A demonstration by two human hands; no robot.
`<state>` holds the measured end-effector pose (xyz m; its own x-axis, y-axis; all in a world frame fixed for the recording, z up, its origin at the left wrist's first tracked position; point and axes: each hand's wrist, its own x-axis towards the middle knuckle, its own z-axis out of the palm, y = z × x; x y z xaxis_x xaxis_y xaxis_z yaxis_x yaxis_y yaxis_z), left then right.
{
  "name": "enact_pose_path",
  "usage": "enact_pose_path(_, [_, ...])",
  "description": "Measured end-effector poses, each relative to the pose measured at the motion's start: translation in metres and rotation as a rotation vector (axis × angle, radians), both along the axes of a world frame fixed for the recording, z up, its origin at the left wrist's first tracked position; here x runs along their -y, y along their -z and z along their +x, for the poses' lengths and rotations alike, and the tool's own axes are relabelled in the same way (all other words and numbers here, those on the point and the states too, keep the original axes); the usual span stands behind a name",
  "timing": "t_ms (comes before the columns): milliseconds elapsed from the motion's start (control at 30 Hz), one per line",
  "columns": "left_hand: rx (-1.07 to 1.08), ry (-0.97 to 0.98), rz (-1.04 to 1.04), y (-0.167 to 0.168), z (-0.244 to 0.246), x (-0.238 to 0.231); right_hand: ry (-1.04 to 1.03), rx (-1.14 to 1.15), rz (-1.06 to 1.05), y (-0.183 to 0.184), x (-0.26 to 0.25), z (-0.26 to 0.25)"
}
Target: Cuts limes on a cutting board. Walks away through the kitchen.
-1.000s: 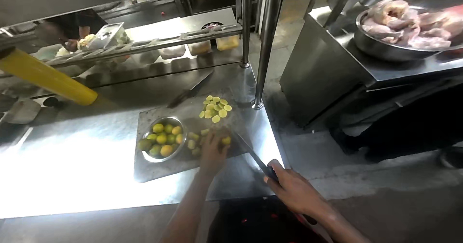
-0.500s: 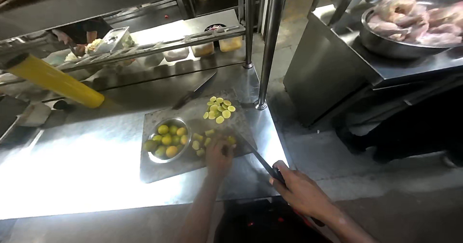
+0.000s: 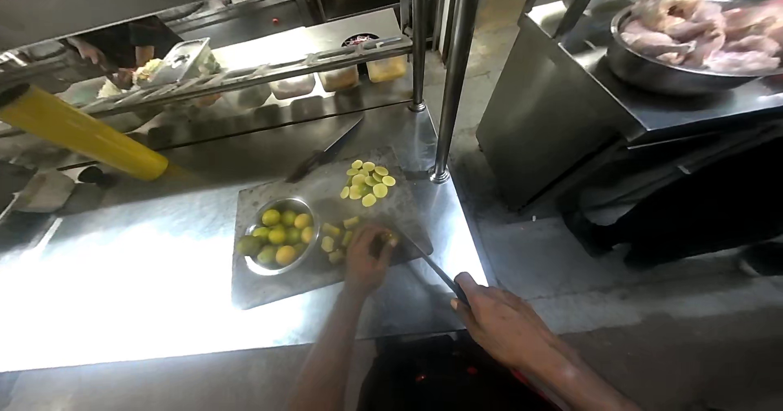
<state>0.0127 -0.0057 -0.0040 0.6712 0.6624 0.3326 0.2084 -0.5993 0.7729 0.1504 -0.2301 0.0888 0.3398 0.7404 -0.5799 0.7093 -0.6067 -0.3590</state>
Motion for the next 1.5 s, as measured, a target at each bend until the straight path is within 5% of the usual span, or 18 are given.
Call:
enact_pose_path(467, [-0.022, 0.021, 0.016, 0.000, -0.002, -0.003, -0.122, 0.126, -0.043, -0.018, -0.014, -0.005])
enact_pose_path(867, [0.000, 0.023, 0.049, -0.005, -0.002, -0.003, -0.121, 0.077, -0.097, -0.022, -0.107, -0.004])
enact_pose_path(1200, [-0.006, -0.061, 0.003, -0.004, 0.002, 0.005, -0.110, -0.007, -0.262, -0.015, 0.029, 0.010])
enact_pose_path(1500, [0.060, -0.060, 0.025, 0.004, 0.007, 0.005, 0.018, -0.031, -0.048, -0.029, 0.012, 0.019])
